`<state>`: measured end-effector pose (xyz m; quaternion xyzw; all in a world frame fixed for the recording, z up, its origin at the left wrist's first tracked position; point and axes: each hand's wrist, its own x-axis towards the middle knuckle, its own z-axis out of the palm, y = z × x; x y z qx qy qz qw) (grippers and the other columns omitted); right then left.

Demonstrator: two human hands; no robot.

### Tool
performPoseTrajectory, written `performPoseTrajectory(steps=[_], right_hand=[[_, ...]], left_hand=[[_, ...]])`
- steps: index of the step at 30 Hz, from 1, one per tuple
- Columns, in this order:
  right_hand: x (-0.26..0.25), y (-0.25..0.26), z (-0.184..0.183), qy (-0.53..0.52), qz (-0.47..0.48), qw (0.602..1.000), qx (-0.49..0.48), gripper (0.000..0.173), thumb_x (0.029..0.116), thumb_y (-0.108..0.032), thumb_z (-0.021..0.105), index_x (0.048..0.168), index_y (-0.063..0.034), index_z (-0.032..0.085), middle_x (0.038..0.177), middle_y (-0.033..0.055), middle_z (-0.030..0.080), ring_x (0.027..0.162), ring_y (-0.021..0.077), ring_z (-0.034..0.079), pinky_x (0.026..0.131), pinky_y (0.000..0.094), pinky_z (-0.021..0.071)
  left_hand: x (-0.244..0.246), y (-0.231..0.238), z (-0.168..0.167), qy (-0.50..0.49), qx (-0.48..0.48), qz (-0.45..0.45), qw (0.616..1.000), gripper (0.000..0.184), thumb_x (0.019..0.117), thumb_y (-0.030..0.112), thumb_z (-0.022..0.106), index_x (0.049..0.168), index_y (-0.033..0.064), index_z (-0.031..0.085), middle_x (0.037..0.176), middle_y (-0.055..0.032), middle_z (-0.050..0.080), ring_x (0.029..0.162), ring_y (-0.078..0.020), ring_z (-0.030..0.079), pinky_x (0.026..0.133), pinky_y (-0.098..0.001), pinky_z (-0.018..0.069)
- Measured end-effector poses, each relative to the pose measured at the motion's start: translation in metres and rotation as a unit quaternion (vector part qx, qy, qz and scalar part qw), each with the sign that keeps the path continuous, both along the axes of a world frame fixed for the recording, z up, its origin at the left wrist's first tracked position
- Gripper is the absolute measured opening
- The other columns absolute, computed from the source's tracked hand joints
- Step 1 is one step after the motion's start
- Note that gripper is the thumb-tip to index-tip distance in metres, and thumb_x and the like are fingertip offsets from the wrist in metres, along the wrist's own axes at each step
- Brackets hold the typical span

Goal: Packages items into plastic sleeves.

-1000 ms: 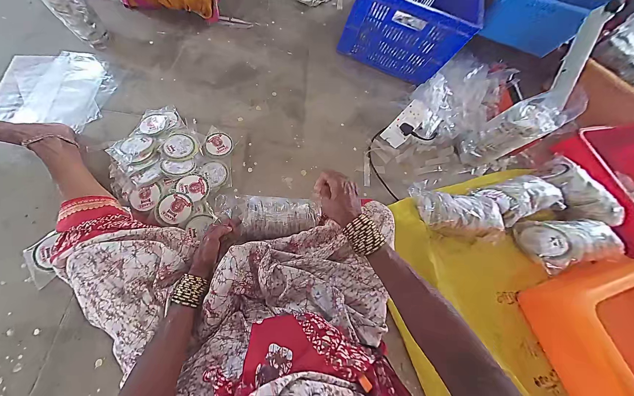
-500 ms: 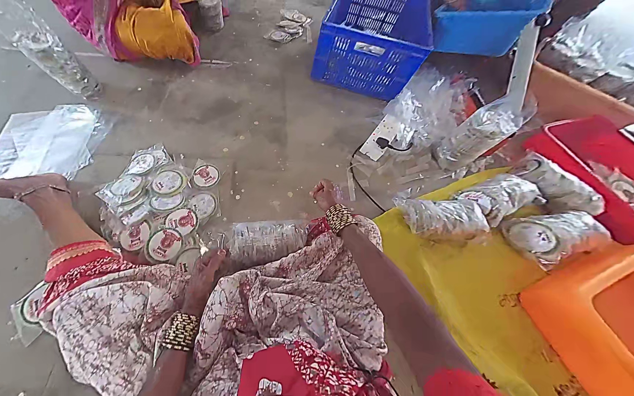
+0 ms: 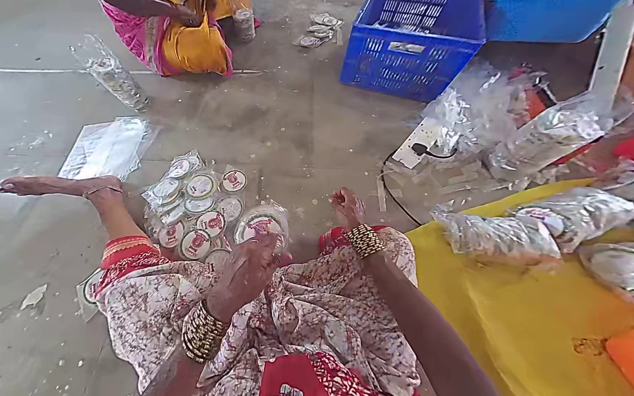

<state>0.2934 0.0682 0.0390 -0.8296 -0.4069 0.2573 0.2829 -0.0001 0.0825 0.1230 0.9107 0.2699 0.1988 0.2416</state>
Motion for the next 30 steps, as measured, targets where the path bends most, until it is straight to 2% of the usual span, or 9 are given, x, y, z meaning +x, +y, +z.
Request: performPoseTrajectory(steps=[3, 7, 10, 14, 17, 20, 22, 25, 30], right_hand=[[-0.027, -0.008, 0.029, 0.020, 0.044, 0.977, 0.206, 0.022, 0.0978, -0.015, 0.063, 0.110, 0.0023, 0.069, 0.105, 0.0171, 0.070, 0.100, 0.0274, 0.067, 0.091, 0.0452, 0.0539], [-0.081, -0.015, 0.112, 0.032, 0.244, 0.900, 0.360, 0.015, 0.0949, -0.010, 0.065, 0.102, 0.0001, 0.073, 0.097, 0.0091, 0.071, 0.086, 0.0148, 0.069, 0.079, 0.0332, 0.0603], [-0.115, -0.009, 0.160, -0.035, 0.453, 0.878, 0.152, 0.017, 0.0996, -0.006, 0.056, 0.103, 0.0014, 0.072, 0.098, 0.0162, 0.071, 0.093, 0.0280, 0.070, 0.085, 0.0443, 0.0554], [-0.155, 0.017, 0.167, -0.147, 0.555, 0.802, -0.164, 0.031, 0.1061, -0.005, 0.047, 0.129, 0.0110, 0.058, 0.128, 0.0320, 0.060, 0.125, 0.0479, 0.056, 0.102, 0.0589, 0.0445], [-0.159, 0.027, 0.137, -0.158, 0.586, 0.774, -0.181, 0.036, 0.1061, -0.011, 0.049, 0.135, 0.0103, 0.056, 0.137, 0.0309, 0.057, 0.133, 0.0469, 0.051, 0.109, 0.0594, 0.0380], [-0.163, 0.032, 0.137, -0.149, 0.591, 0.766, -0.206, 0.036, 0.1050, -0.011, 0.052, 0.134, 0.0104, 0.057, 0.137, 0.0309, 0.057, 0.133, 0.0466, 0.051, 0.110, 0.0582, 0.0379], [-0.166, 0.033, 0.139, -0.159, 0.600, 0.753, -0.218, 0.036, 0.1021, -0.009, 0.057, 0.132, 0.0110, 0.058, 0.135, 0.0310, 0.058, 0.131, 0.0466, 0.053, 0.107, 0.0586, 0.0407], [-0.168, 0.031, 0.132, -0.149, 0.591, 0.764, -0.213, 0.038, 0.1028, -0.008, 0.055, 0.135, 0.0122, 0.056, 0.137, 0.0332, 0.057, 0.132, 0.0479, 0.052, 0.111, 0.0573, 0.0385], [-0.167, 0.033, 0.129, -0.156, 0.603, 0.741, -0.250, 0.037, 0.1040, -0.010, 0.054, 0.134, 0.0119, 0.058, 0.134, 0.0334, 0.059, 0.130, 0.0485, 0.053, 0.110, 0.0585, 0.0394]], left_hand=[[-0.010, -0.004, -0.011, 0.004, 0.023, -0.074, 0.997, 0.043, 0.1044, 0.037, 0.051, 0.092, 0.0047, 0.077, 0.117, -0.0101, 0.074, 0.118, -0.0265, 0.068, 0.109, -0.0507, 0.0457], [-0.012, -0.014, -0.002, -0.020, 0.108, -0.049, 0.993, 0.029, 0.1028, 0.028, 0.055, 0.088, 0.0098, 0.073, 0.090, -0.0036, 0.074, 0.091, -0.0172, 0.073, 0.099, -0.0372, 0.0520], [-0.013, -0.021, 0.004, -0.050, 0.128, -0.034, 0.990, 0.027, 0.1030, 0.023, 0.054, 0.086, 0.0091, 0.069, 0.082, -0.0039, 0.071, 0.083, -0.0160, 0.071, 0.093, -0.0326, 0.0535], [-0.025, -0.031, -0.019, -0.176, 0.123, 0.012, 0.977, 0.028, 0.1032, 0.029, 0.056, 0.087, 0.0129, 0.071, 0.085, -0.0010, 0.073, 0.087, -0.0133, 0.070, 0.089, -0.0293, 0.0546], [-0.036, -0.024, -0.037, -0.326, 0.064, 0.150, 0.931, 0.033, 0.1070, 0.042, 0.046, 0.091, 0.0180, 0.062, 0.100, 0.0058, 0.066, 0.106, -0.0048, 0.060, 0.099, -0.0272, 0.0458], [-0.034, 0.011, -0.050, -0.355, -0.087, 0.250, 0.897, 0.064, 0.1064, 0.048, 0.038, 0.128, -0.0099, 0.056, 0.137, -0.0192, 0.056, 0.133, -0.0192, 0.050, 0.112, -0.0360, 0.0409], [-0.026, 0.036, -0.068, -0.336, -0.244, 0.212, 0.885, 0.073, 0.1077, 0.051, 0.023, 0.144, -0.0089, 0.046, 0.151, -0.0194, 0.048, 0.142, -0.0212, 0.044, 0.118, -0.0377, 0.0354], [-0.011, 0.048, -0.088, -0.340, -0.427, 0.084, 0.834, 0.082, 0.1064, 0.055, 0.007, 0.133, -0.0032, 0.059, 0.137, -0.0113, 0.063, 0.129, -0.0167, 0.057, 0.112, -0.0352, 0.0437], [-0.005, 0.043, -0.091, -0.349, -0.458, 0.054, 0.816, 0.080, 0.1061, 0.058, 0.015, 0.127, -0.0020, 0.064, 0.126, -0.0072, 0.068, 0.118, -0.0105, 0.061, 0.107, -0.0303, 0.0468]])
